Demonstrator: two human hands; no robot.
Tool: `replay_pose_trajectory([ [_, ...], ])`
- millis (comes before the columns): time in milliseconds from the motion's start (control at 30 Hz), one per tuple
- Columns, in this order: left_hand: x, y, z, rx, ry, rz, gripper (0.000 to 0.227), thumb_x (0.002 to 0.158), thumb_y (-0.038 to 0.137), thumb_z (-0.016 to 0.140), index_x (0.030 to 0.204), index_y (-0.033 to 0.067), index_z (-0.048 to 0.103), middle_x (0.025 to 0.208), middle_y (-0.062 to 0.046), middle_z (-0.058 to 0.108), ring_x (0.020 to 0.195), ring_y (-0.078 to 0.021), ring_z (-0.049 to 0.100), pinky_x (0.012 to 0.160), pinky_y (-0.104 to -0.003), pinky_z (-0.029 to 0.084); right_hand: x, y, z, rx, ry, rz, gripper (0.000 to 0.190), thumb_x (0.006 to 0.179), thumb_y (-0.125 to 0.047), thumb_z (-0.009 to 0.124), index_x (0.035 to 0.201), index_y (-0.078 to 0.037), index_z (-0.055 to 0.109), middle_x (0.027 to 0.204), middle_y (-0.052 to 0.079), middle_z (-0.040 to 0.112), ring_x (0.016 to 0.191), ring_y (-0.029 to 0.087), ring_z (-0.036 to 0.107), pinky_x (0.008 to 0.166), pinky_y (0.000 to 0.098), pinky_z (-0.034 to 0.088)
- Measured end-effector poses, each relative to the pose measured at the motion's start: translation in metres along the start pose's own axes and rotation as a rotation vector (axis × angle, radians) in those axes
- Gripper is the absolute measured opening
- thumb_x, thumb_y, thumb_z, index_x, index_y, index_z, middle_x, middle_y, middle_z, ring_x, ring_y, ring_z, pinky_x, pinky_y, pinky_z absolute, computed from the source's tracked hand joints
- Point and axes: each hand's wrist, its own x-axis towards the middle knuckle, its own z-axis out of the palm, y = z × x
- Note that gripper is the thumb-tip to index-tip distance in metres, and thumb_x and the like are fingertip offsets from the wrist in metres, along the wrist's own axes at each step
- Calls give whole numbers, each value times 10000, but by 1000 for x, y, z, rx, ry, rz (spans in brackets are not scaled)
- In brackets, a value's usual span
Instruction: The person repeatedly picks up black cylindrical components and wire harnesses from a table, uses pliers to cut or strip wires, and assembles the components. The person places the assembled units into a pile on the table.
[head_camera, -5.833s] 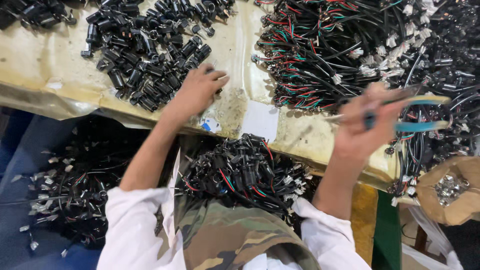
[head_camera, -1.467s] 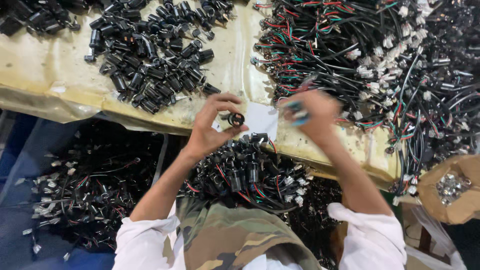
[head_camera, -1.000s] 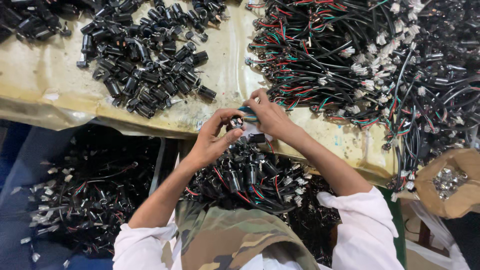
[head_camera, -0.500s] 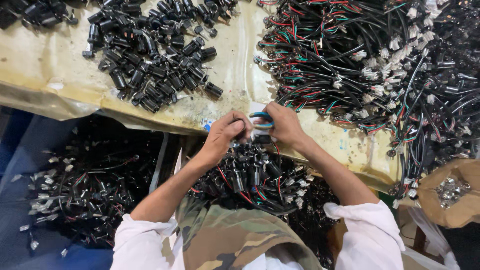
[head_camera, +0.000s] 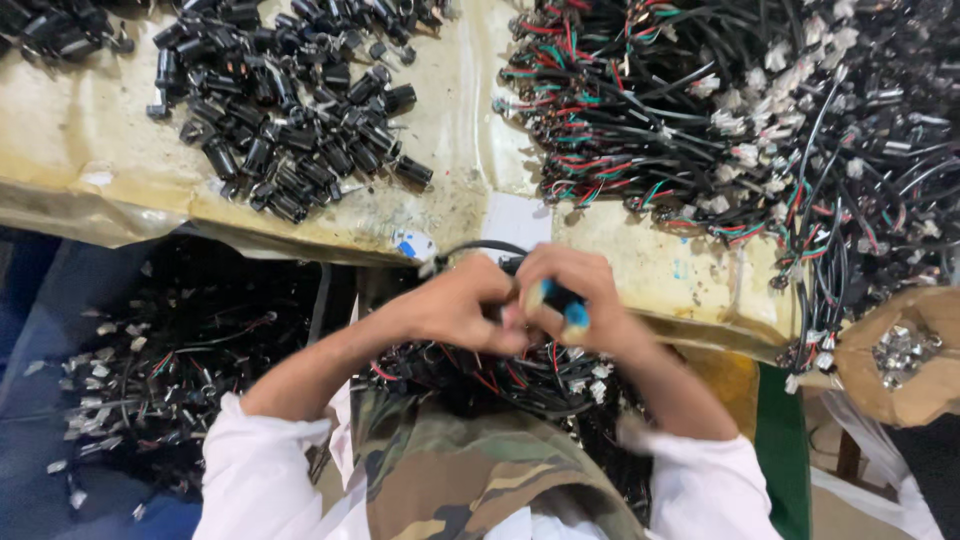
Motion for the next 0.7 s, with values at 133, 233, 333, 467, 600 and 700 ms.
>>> replay_pose_trajectory([
  [133, -5, 13, 17, 319, 368, 116, 264, 747, 293, 807, 879, 93, 696, 743, -102, 656, 664, -312, 678, 590, -392, 512, -23, -7, 14, -28, 264, 51, 281, 919, -168, 848, 950, -56, 592, 922, 32, 634, 793, 181, 617, 688, 307, 503],
  [233, -9, 23, 53, 420, 417, 167, 260, 739, 285, 801, 887, 101, 692, 743, -75, 659, 639, -306, 662, 532, -419, 476, -50, -22, 11, 1139, 366, -118, 588, 802, -629, 803, 776, -153, 459, 734, -22, 529, 582, 79, 462, 519, 246, 367],
  [333, -14, 20, 77, 432, 372, 250, 327, 713, 303, 850, 870, 81, 667, 701, -75, 605, 587, -308, 621, 482, -436, 437, -67, -26, 16, 1305, 175, 48, 661, 805, -747, 700, 746, -159, 406, 635, -41, 468, 523, 106, 379, 493, 283, 296],
  [467, -19, 15, 90, 371, 381, 283, 333, 738, 297, 870, 837, 101, 619, 692, -64, 565, 559, -289, 590, 476, -407, 430, -78, -23, 32, 1285, 261, 18, 647, 844, -727, 650, 689, -137, 435, 514, -45, 421, 385, 103, 296, 387, 304, 259],
  [600, -13, 27, 92, 308, 363, 332, 324, 778, 287, 857, 821, 111, 588, 689, -58, 557, 564, -267, 595, 489, -405, 441, -92, -29, 39, 1198, 316, -24, 597, 857, -677, 657, 679, -145, 453, 501, -42, 442, 361, 133, 350, 355, 324, 305],
  [700, 1, 40, 65, 529, 304, 335, 302, 750, 319, 814, 838, 124, 601, 788, -46, 622, 714, -303, 626, 622, -445, 460, -98, -18, 23, 1086, 473, 5, 576, 922, -673, 646, 766, -148, 466, 588, -26, 430, 494, 126, 389, 457, 308, 320],
])
